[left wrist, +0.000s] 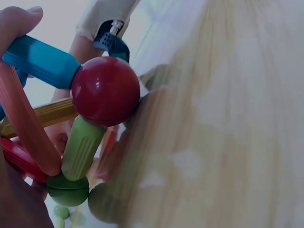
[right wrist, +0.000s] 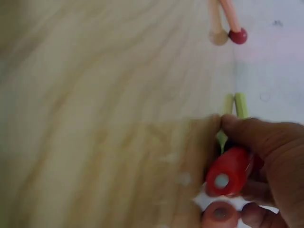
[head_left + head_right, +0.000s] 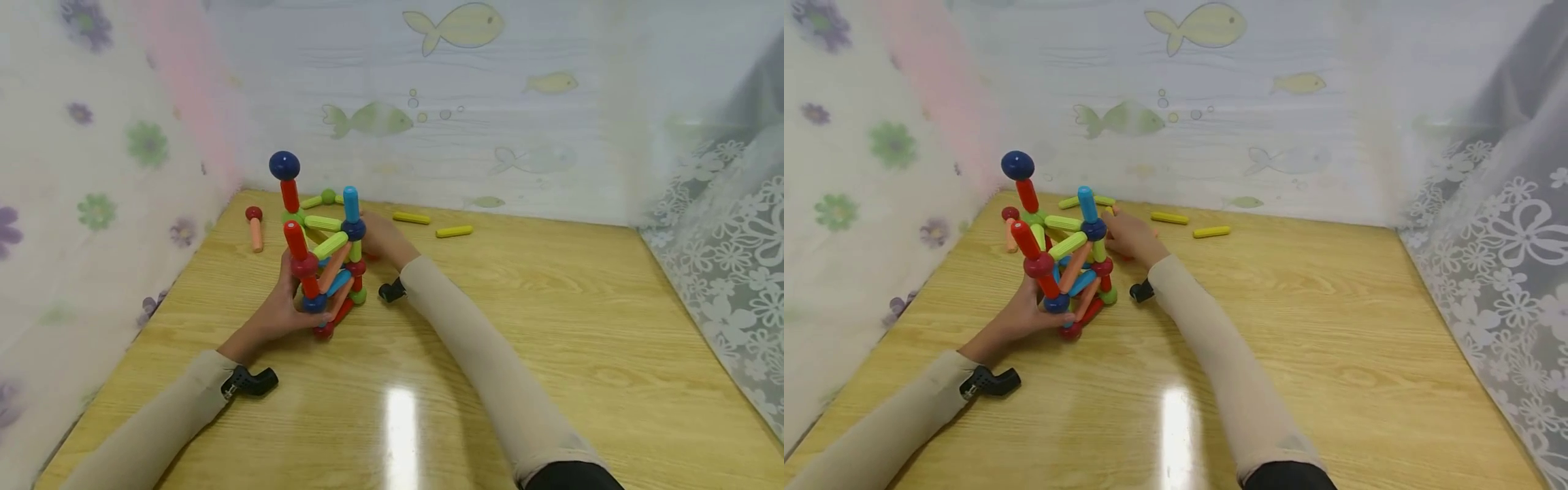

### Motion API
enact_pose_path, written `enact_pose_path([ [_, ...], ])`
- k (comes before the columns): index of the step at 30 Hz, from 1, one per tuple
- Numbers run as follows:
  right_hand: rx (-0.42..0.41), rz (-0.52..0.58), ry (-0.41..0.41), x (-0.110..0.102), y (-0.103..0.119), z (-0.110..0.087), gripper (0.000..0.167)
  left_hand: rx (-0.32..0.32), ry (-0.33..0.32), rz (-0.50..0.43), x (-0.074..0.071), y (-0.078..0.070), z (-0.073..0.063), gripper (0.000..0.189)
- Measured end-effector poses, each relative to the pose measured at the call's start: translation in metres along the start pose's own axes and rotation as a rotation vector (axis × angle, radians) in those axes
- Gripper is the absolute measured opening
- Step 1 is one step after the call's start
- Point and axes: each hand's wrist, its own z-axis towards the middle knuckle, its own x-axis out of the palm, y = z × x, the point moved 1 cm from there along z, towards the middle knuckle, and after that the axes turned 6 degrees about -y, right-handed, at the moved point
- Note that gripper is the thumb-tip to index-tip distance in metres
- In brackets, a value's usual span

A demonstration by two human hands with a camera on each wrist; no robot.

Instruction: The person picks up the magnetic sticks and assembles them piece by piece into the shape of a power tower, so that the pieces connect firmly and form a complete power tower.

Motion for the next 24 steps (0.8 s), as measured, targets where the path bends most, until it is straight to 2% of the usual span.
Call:
enact_pose_path([
  [2, 0.025, 0.056, -0.01, 0.001, -0.004, -0.003, 0.023, 0.005, 0.005, -0.01, 0.005, -0.001, 0.002, 0.131],
  [5, 0.002, 0.09, -0.034, 0.004, -0.01, -0.007, 0.022, 0.013, 0.001, -0.02, 0.01, -0.005, 0.004, 0.136],
  [8, -0.035, 0.058, -0.051, 0.006, -0.016, -0.01, 0.024, 0.021, 0.0, -0.029, 0.012, -0.019, 0.005, 0.134],
  [12, -0.079, 0.001, -0.061, 0.006, -0.022, -0.013, 0.016, 0.027, 0.002, -0.019, 0.014, -0.037, 0.004, 0.127],
  [15, -0.089, 0.007, -0.054, 0.005, -0.024, -0.015, 0.024, 0.023, 0.006, -0.031, 0.014, -0.04, 0.005, 0.125],
  [19, -0.081, 0.017, -0.053, 0.003, -0.023, -0.016, 0.029, 0.015, 0.009, -0.055, 0.013, -0.037, 0.005, 0.123],
  [24, -0.02, -0.021, -0.086, -0.001, -0.019, -0.017, 0.028, 0.004, -0.005, -0.047, 0.011, -0.013, 0.006, 0.128],
])
